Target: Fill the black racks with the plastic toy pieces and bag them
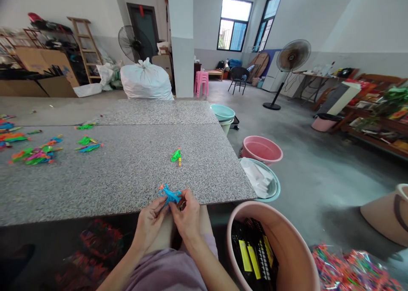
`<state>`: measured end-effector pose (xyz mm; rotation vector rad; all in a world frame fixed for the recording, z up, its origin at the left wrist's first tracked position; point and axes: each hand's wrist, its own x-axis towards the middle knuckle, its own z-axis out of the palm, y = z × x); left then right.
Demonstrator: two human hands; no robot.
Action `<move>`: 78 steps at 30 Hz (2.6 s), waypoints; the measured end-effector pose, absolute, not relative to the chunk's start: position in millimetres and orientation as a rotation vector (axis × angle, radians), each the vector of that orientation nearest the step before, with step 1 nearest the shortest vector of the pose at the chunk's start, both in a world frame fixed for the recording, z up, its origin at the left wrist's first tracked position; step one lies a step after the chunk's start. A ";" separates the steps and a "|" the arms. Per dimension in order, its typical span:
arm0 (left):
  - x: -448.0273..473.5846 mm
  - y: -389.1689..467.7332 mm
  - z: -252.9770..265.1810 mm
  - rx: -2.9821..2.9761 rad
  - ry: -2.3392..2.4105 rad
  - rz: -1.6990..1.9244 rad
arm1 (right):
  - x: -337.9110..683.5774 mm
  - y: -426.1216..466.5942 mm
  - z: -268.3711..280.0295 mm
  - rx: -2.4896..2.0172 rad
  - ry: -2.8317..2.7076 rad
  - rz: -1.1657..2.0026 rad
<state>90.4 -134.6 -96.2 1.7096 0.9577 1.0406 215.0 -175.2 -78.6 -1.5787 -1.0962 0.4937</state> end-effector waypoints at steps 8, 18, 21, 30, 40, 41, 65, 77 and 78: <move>91.2 -142.3 -104.7 1.925 1.129 1.146 | 222.5 -177.6 -79.5 -1.691 -1.162 0.567; 99.3 -152.9 -97.6 2.285 1.030 1.379 | 229.1 -192.7 -72.8 -1.735 -1.426 0.464; 97.2 -156.2 -97.9 2.291 1.019 1.338 | 234.0 -193.9 -70.5 -1.774 -1.482 0.520; 102.2 -159.4 -102.8 2.125 1.061 1.184 | 229.1 -191.8 -74.0 -1.890 -1.510 0.386; 102.8 -147.5 -87.3 1.844 1.034 1.069 | 243.8 -191.6 -58.5 -1.474 -1.007 1.191; 102.5 -148.0 -87.4 1.812 1.026 1.060 | 247.4 -192.7 -53.3 -1.405 -0.912 1.259; 110.2 -155.2 -57.6 0.672 0.953 0.829 | 242.6 -217.9 -57.0 -1.528 -1.102 0.891; 107.4 -156.5 -49.8 0.510 0.972 0.695 | 244.7 -226.2 -49.9 -1.550 -0.966 0.931; 105.5 -155.5 -49.5 0.482 0.960 0.636 | 245.5 -227.0 -50.2 -1.533 -0.927 0.954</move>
